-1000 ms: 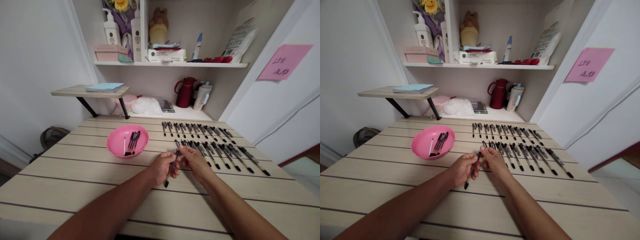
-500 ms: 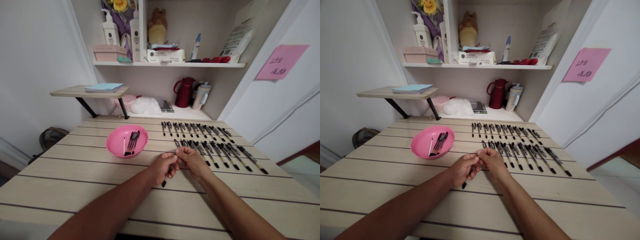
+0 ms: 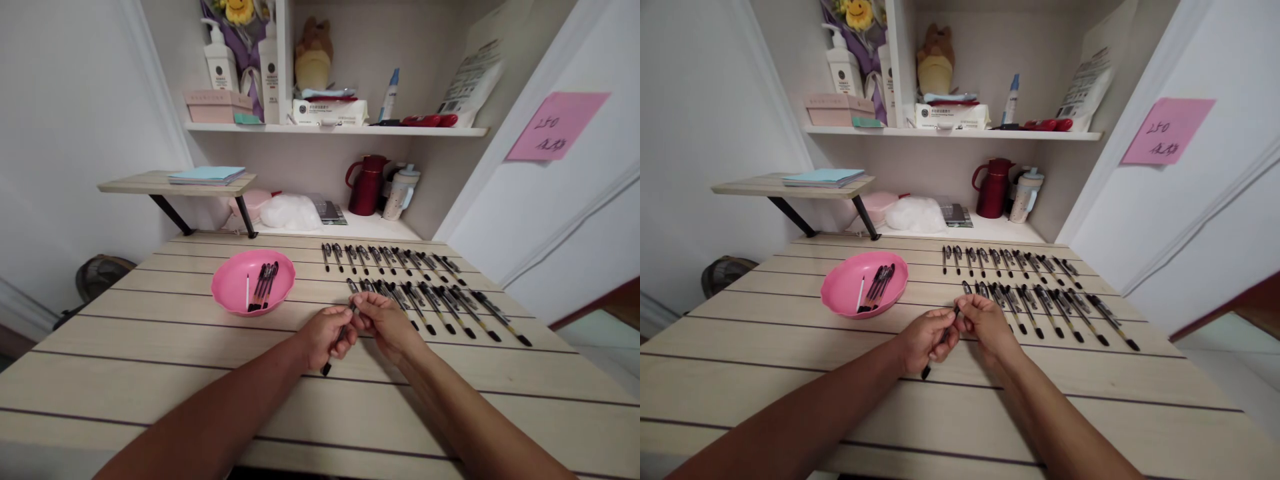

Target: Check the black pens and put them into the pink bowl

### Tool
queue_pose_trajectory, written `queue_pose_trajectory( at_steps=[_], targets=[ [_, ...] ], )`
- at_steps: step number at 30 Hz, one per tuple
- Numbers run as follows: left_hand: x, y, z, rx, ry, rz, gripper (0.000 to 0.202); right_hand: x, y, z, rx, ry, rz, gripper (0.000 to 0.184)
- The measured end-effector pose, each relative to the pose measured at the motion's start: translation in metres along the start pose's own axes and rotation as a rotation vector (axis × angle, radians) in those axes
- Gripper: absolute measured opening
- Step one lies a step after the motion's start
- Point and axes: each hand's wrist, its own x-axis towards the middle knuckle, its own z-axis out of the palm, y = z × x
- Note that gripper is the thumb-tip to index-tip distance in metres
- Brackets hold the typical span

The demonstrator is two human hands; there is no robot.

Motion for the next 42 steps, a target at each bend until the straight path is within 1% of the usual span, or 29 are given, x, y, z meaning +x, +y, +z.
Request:
queue_pose_trajectory(
  at_steps=[2, 5, 8, 10, 13, 14, 16, 18, 20, 21, 23, 26, 30, 38, 42],
  targets=[
    [-0.001, 0.0, 0.001, -0.023, -0.042, -0.039, 0.025, 0.002, -0.004, -0.003, 0.078, 0.015, -0.032, 0.031],
    [-0.002, -0.001, 0.002, -0.034, -0.077, -0.074, 0.025, 0.008, -0.012, -0.01, 0.12, 0.103, -0.092, 0.032],
    [-0.002, -0.002, 0.002, -0.055, -0.061, -0.07, 0.025, 0.016, -0.018, -0.022, 0.03, 0.213, -0.127, 0.033],
    [-0.001, -0.001, 0.001, -0.081, -0.021, -0.052, 0.025, 0.022, -0.02, -0.033, -0.105, 0.282, -0.144, 0.032],
    [0.0, 0.001, -0.001, -0.118, 0.036, -0.035, 0.025, 0.027, -0.018, -0.046, -0.446, 0.325, -0.144, 0.023],
    [0.0, 0.001, -0.001, -0.125, 0.048, -0.033, 0.024, 0.028, -0.017, -0.049, -0.601, 0.313, -0.146, 0.02],
    [0.0, 0.002, -0.002, -0.127, 0.06, -0.031, 0.024, 0.028, -0.015, -0.052, -0.953, 0.234, -0.181, 0.017],
    [0.001, 0.002, -0.002, -0.119, 0.061, -0.033, 0.023, 0.027, -0.014, -0.049, -1.31, 0.127, -0.246, 0.02],
    [0.001, 0.001, -0.001, -0.112, 0.058, -0.036, 0.022, 0.026, -0.013, -0.043, -1.602, 0.062, -0.278, 0.023],
    [0.001, 0.001, -0.001, -0.11, 0.057, -0.037, 0.022, 0.026, -0.012, -0.039, -1.713, 0.047, -0.272, 0.024],
    [0.001, 0.001, -0.001, -0.11, 0.056, -0.036, 0.022, 0.027, -0.012, -0.032, -1.855, 0.027, -0.232, 0.025],
    [0.001, 0.001, -0.001, -0.104, 0.053, -0.029, 0.023, 0.03, -0.014, -0.024, -1.952, -0.022, -0.195, 0.028],
    [0.0, 0.001, -0.001, -0.1, 0.05, -0.033, 0.025, 0.035, -0.017, -0.019, -2.013, -0.049, -0.17, 0.03],
    [0.001, 0.001, -0.001, -0.096, 0.038, -0.037, 0.023, 0.043, -0.015, -0.019, -2.041, -0.045, -0.162, 0.029],
    [0.002, 0.001, -0.002, -0.099, 0.033, -0.04, 0.023, 0.042, -0.022, -0.024, -2.006, 0.011, -0.172, 0.031]
  ],
)
